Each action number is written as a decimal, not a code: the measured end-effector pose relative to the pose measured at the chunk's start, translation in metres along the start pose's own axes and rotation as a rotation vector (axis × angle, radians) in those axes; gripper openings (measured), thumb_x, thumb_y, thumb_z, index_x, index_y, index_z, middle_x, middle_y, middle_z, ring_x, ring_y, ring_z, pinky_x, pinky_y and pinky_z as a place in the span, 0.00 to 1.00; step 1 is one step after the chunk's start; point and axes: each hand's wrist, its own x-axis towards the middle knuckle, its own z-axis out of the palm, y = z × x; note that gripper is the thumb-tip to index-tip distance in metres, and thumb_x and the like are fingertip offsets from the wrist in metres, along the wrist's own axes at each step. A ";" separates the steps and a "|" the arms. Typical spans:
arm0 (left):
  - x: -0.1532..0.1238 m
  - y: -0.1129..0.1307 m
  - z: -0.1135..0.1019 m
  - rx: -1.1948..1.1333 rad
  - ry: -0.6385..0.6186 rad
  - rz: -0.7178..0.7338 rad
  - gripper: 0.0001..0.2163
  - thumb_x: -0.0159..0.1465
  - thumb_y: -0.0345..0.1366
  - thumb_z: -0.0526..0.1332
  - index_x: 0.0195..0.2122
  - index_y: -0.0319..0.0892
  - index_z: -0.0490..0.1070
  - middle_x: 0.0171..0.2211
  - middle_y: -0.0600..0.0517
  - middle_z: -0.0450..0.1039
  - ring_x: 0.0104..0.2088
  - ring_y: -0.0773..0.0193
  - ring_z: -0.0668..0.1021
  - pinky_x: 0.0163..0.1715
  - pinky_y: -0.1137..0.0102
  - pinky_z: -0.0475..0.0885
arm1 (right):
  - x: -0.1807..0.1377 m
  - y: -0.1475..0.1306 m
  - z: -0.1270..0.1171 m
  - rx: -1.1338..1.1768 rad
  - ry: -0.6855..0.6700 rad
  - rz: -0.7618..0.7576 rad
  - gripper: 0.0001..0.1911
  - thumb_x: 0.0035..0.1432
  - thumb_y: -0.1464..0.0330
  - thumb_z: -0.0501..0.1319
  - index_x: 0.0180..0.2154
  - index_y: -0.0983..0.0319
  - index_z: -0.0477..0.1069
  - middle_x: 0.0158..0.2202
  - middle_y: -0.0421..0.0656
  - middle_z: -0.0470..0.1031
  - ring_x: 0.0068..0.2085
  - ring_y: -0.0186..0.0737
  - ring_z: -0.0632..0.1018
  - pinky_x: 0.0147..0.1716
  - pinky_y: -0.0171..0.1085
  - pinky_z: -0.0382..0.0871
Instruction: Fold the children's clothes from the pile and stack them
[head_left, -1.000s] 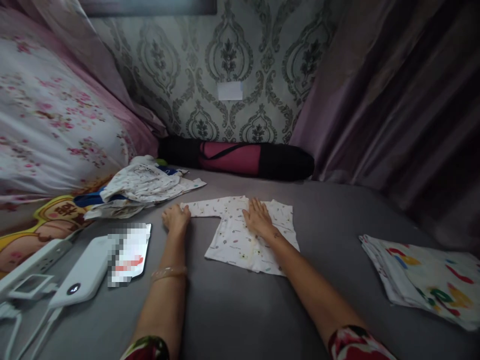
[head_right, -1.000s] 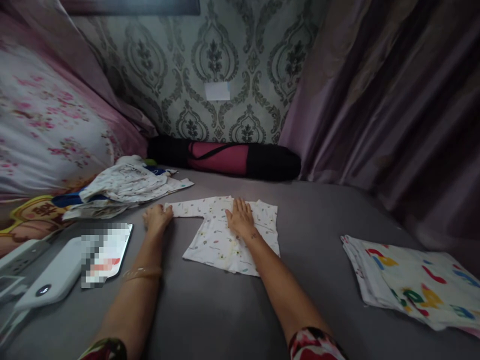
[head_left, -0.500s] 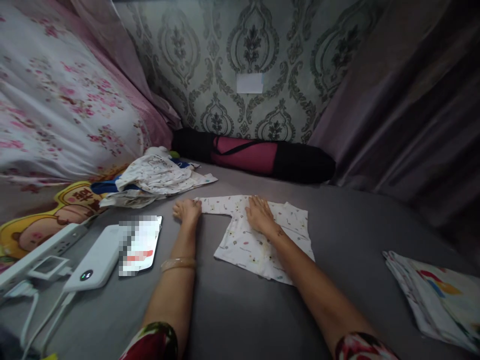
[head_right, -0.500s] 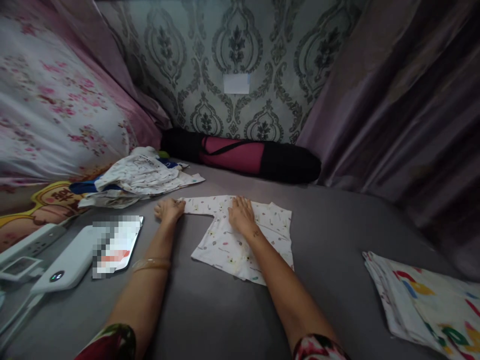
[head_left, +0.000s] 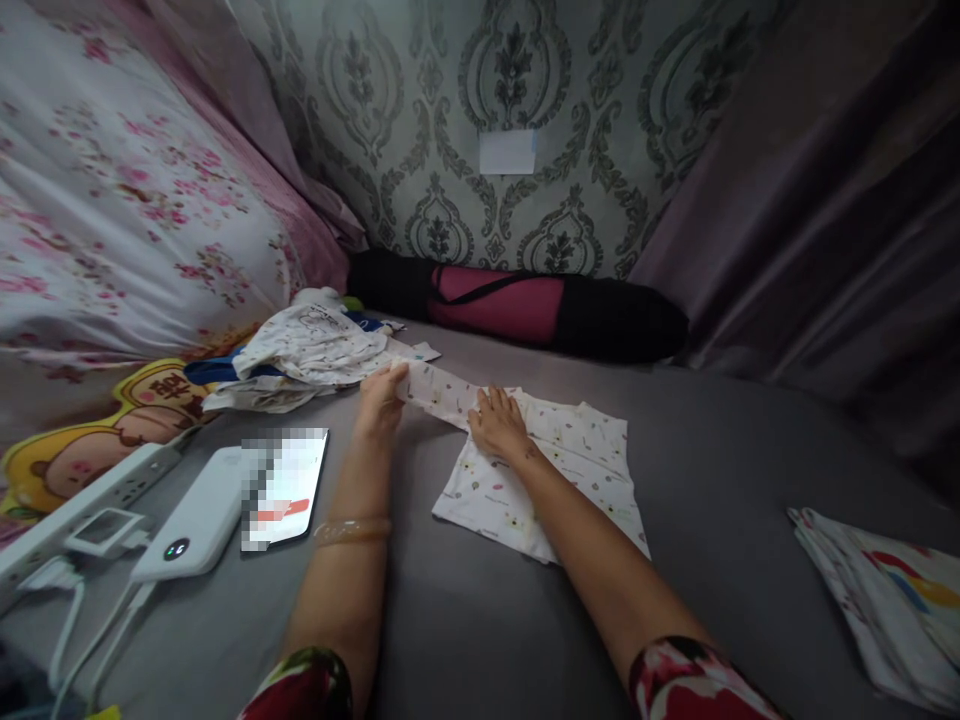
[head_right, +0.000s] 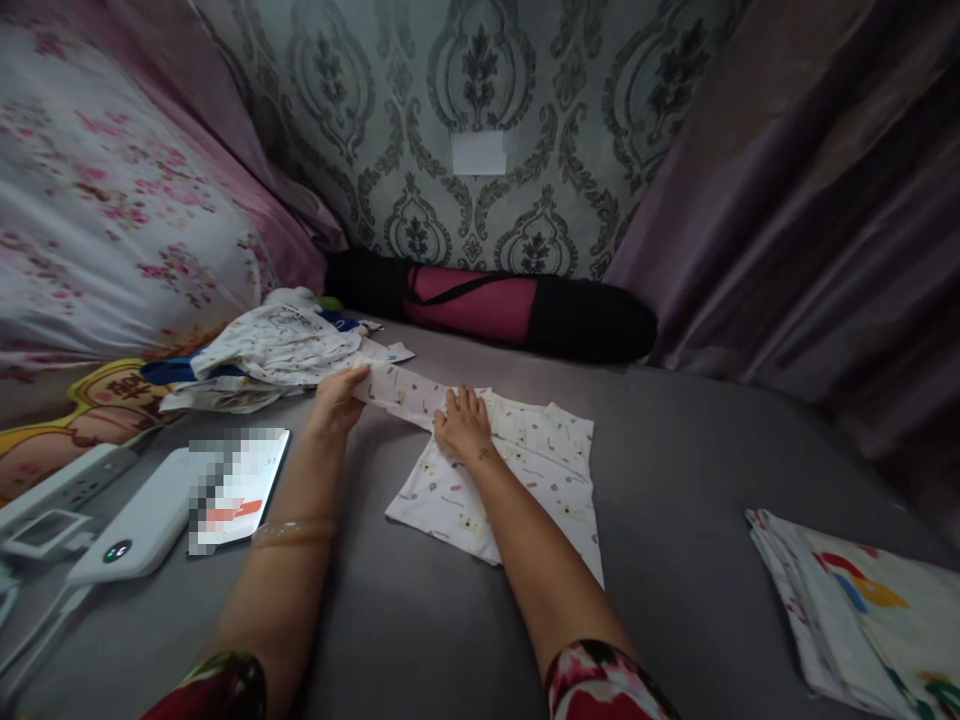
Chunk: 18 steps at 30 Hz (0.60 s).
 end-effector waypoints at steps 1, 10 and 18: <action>-0.004 0.005 0.005 -0.044 -0.032 -0.013 0.11 0.49 0.35 0.67 0.32 0.37 0.70 0.23 0.53 0.71 0.25 0.67 0.74 0.26 0.74 0.69 | 0.001 -0.002 -0.002 0.000 -0.012 0.011 0.31 0.65 0.60 0.44 0.65 0.67 0.51 0.68 0.51 0.46 0.67 0.47 0.48 0.63 0.45 0.38; -0.053 0.012 0.062 -0.208 -0.247 -0.058 0.07 0.55 0.34 0.65 0.31 0.37 0.69 0.24 0.54 0.71 0.24 0.69 0.73 0.25 0.76 0.68 | 0.006 0.011 -0.038 0.283 -0.010 0.005 0.24 0.59 0.68 0.52 0.56 0.64 0.66 0.59 0.51 0.66 0.60 0.47 0.65 0.57 0.40 0.58; -0.096 -0.024 0.105 -0.147 -0.462 -0.015 0.15 0.58 0.47 0.64 0.38 0.40 0.71 0.30 0.52 0.75 0.31 0.66 0.77 0.30 0.74 0.70 | -0.046 0.073 -0.067 1.582 -0.195 0.517 0.19 0.67 0.63 0.45 0.47 0.69 0.66 0.40 0.55 0.77 0.37 0.41 0.80 0.40 0.40 0.74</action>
